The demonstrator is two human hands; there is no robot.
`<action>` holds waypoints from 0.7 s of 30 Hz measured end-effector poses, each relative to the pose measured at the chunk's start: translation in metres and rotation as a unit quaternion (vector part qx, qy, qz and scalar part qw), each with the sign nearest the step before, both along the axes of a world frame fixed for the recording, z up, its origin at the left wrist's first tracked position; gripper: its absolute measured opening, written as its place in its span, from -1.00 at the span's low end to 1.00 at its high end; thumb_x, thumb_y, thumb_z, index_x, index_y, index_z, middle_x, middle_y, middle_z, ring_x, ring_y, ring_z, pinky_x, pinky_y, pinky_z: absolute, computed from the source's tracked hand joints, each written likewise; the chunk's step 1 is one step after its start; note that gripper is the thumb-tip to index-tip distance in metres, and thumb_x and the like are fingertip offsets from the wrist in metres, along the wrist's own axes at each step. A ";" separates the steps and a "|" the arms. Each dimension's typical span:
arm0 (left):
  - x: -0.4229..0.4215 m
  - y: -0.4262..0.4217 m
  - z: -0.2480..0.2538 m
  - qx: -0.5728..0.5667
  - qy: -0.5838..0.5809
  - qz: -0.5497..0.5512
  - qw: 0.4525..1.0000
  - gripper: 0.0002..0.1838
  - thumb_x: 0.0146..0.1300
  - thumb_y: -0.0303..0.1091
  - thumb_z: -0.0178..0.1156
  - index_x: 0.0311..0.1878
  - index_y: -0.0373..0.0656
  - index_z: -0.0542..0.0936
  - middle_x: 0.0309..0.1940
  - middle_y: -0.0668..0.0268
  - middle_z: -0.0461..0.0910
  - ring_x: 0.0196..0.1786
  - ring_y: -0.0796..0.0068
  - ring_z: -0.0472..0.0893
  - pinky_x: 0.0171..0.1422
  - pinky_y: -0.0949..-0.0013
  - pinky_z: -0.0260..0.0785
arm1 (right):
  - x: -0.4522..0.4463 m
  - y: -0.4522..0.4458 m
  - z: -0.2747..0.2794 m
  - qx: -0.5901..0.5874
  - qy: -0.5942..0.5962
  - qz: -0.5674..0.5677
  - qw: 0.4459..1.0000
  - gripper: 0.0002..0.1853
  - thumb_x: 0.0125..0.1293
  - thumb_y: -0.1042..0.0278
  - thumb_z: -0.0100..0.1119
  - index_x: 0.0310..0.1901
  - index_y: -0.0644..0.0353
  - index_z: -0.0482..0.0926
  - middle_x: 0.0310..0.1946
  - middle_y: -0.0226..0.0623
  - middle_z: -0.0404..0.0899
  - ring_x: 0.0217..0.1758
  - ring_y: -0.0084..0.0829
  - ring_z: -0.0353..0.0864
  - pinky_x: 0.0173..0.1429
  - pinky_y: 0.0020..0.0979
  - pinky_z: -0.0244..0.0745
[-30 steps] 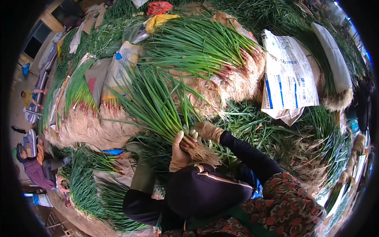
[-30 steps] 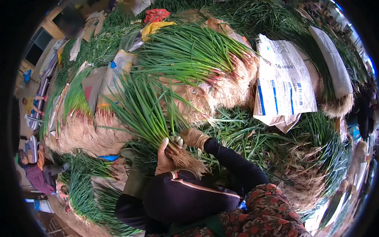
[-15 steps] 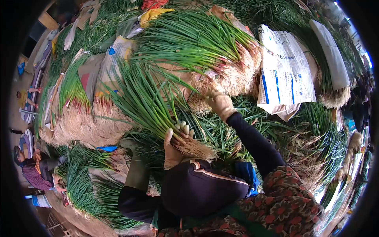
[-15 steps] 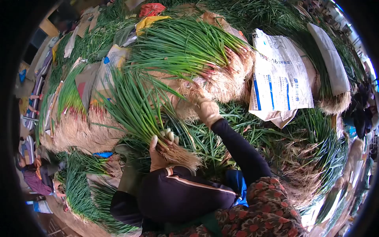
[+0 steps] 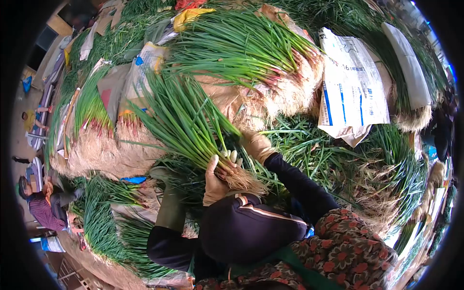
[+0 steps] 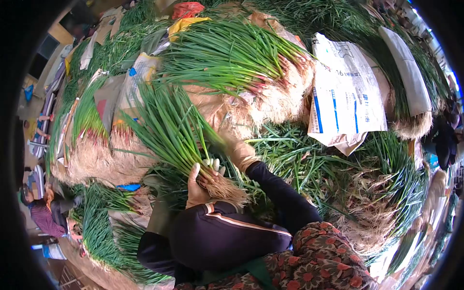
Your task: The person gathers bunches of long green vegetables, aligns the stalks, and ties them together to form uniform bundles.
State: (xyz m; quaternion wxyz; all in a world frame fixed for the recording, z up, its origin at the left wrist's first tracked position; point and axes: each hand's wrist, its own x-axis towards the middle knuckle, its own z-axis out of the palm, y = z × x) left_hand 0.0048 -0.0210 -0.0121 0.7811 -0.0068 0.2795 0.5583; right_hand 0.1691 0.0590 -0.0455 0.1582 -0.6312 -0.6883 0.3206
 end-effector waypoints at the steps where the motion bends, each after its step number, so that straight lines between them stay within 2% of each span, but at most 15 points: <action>1: 0.000 -0.001 0.003 -0.016 0.014 0.005 1.000 -0.59 0.31 -0.07 0.02 -0.06 -0.28 0.45 -0.29 0.12 0.55 0.06 0.25 0.51 0.33 0.01 0.22 | 0.000 0.003 0.013 0.037 0.077 -0.020 0.996 -0.62 0.26 0.17 0.12 0.03 0.20 0.52 -0.31 -0.11 0.63 -0.26 -0.30 0.61 -0.14 -0.38 0.46; 3: -0.008 -0.001 0.003 -0.019 0.043 -0.036 0.998 -0.55 0.32 -0.08 0.00 -0.06 -0.37 0.44 -0.36 0.05 0.55 0.03 0.20 0.51 0.30 0.04 0.24 | -0.005 -0.003 0.047 0.024 0.285 -0.054 0.957 -0.68 0.30 0.32 0.11 0.03 0.27 0.52 -0.26 -0.19 0.65 -0.25 -0.51 0.56 -0.11 -0.43 0.45; 4: -0.014 -0.001 -0.003 -0.022 0.029 -0.075 0.997 -0.55 0.33 -0.08 -0.01 -0.06 -0.38 0.44 -0.37 0.04 0.55 0.04 0.19 0.51 0.30 0.04 0.24 | -0.013 0.000 -0.001 -0.077 0.502 -0.037 0.861 -0.65 0.24 0.38 0.21 0.03 0.33 0.52 -0.19 -0.25 0.63 -0.19 -0.52 0.52 -0.04 -0.44 0.43; 6: -0.017 0.007 -0.013 -0.021 -0.001 -0.159 0.987 -0.55 0.34 -0.10 -0.01 -0.06 -0.40 0.43 -0.38 0.02 0.55 0.05 0.16 0.49 0.30 0.03 0.23 | -0.020 -0.008 -0.009 -0.169 0.294 0.028 0.940 -0.59 0.23 0.30 0.22 0.04 0.39 0.49 -0.14 -0.19 0.62 -0.14 -0.43 0.55 -0.03 -0.47 0.41; 7: -0.012 0.006 -0.014 -0.030 0.018 -0.148 0.988 -0.54 0.34 -0.09 -0.02 -0.07 -0.41 0.43 -0.39 -0.01 0.55 -0.01 0.17 0.50 0.26 0.09 0.27 | -0.018 -0.012 -0.010 -0.153 0.336 -0.023 0.929 -0.62 0.21 0.34 0.24 -0.01 0.42 0.51 -0.13 -0.18 0.62 -0.11 -0.46 0.55 -0.04 -0.47 0.44; 8: -0.006 0.007 -0.008 -0.026 0.034 -0.113 0.993 -0.52 0.32 -0.06 0.00 -0.08 -0.42 0.43 -0.38 0.02 0.55 -0.06 0.19 0.51 0.20 0.11 0.30 | -0.003 -0.010 -0.019 -0.095 0.483 0.039 0.870 -0.66 0.24 0.31 0.20 -0.03 0.37 0.51 -0.16 -0.24 0.62 -0.17 -0.46 0.57 -0.07 -0.42 0.49; 10: 0.009 0.005 0.014 -0.020 0.062 -0.041 0.997 -0.48 0.29 0.00 0.04 -0.11 -0.42 0.44 -0.36 0.08 0.54 -0.15 0.23 0.51 0.09 0.16 0.35 | 0.058 -0.003 -0.003 -0.108 0.691 -0.069 0.712 -0.64 0.29 0.16 0.11 -0.01 0.26 0.49 -0.19 -0.28 0.61 -0.24 -0.46 0.57 -0.14 -0.38 0.51; 11: 0.014 0.005 0.036 -0.043 0.053 0.002 0.998 -0.54 0.28 -0.04 0.06 -0.18 -0.38 0.43 -0.39 0.15 0.48 -0.18 0.29 0.45 0.16 0.20 0.27 | 0.094 -0.014 0.048 -0.066 0.671 -0.120 0.729 -0.61 0.34 0.01 -0.02 -0.02 0.16 0.46 -0.19 -0.29 0.58 -0.26 -0.46 0.56 -0.23 -0.38 0.52; 13: 0.002 0.015 0.009 0.087 -0.069 -0.016 0.994 -0.70 0.28 -0.11 0.08 -0.28 -0.20 0.41 -0.49 0.33 0.32 -0.33 0.42 0.36 0.18 0.24 0.25 | 0.163 -0.058 0.112 0.022 0.431 -0.307 0.848 -0.64 0.33 -0.02 -0.03 -0.07 0.08 0.49 -0.24 -0.30 0.56 -0.33 -0.52 0.49 -0.38 -0.48 0.40; 15: -0.004 0.025 0.033 0.121 -0.059 0.017 0.991 -0.78 0.30 -0.15 0.06 -0.29 -0.10 0.42 -0.50 0.40 0.30 -0.37 0.50 0.34 0.16 0.23 0.27 | 0.269 -0.092 0.126 0.109 0.264 -0.469 0.836 -0.65 0.32 0.00 -0.02 -0.05 0.07 0.50 -0.19 -0.33 0.55 -0.32 -0.49 0.48 -0.33 -0.50 0.40; 16: -0.010 0.030 0.049 0.103 -0.036 0.020 0.994 -0.78 0.30 -0.15 0.06 -0.27 -0.11 0.43 -0.48 0.40 0.33 -0.34 0.51 0.37 0.15 0.23 0.29 | 0.305 -0.125 0.135 0.184 0.358 -0.515 0.757 -0.65 0.33 0.01 -0.04 -0.06 0.09 0.51 -0.17 -0.34 0.55 -0.30 -0.50 0.50 -0.32 -0.48 0.39; 17: -0.012 0.038 0.065 0.090 -0.038 0.046 0.994 -0.78 0.29 -0.17 0.05 -0.28 -0.12 0.40 -0.50 0.39 0.29 -0.36 0.49 0.32 0.05 0.28 0.26 | 0.355 -0.155 0.136 0.205 0.288 -0.524 0.775 -0.64 0.30 0.02 -0.01 -0.03 0.09 0.50 -0.13 -0.30 0.55 -0.22 -0.44 0.51 -0.22 -0.43 0.41; 19: -0.019 0.057 0.075 0.155 -0.031 0.054 0.986 -0.77 0.29 -0.17 0.06 -0.29 -0.14 0.40 -0.49 0.36 0.30 -0.33 0.45 0.31 0.00 0.32 0.25 | 0.427 -0.224 0.141 0.040 -0.247 -0.519 0.817 -0.59 0.25 0.03 0.05 0.03 0.08 0.48 -0.05 -0.23 0.54 -0.06 -0.31 0.53 -0.03 -0.33 0.44; 20: -0.020 0.062 0.083 0.094 -0.002 0.068 0.993 -0.75 0.29 -0.16 0.06 -0.29 -0.17 0.41 -0.46 0.33 0.34 -0.29 0.43 0.35 0.02 0.33 0.25 | 0.432 -0.248 0.140 -0.079 -0.426 -0.478 0.764 -0.57 0.22 0.04 0.08 0.06 0.08 0.47 -0.02 -0.20 0.53 0.02 -0.25 0.55 0.07 -0.28 0.46; 21: -0.021 0.071 0.077 0.119 -0.041 0.051 0.991 -0.74 0.28 -0.16 0.06 -0.30 -0.18 0.41 -0.45 0.32 0.35 -0.29 0.42 0.35 0.02 0.33 0.26 | 0.423 -0.249 0.136 -0.064 -0.465 -0.431 0.770 -0.51 0.18 0.03 0.13 0.09 0.11 0.45 -0.03 -0.18 0.54 0.03 -0.20 0.54 0.09 -0.28 0.44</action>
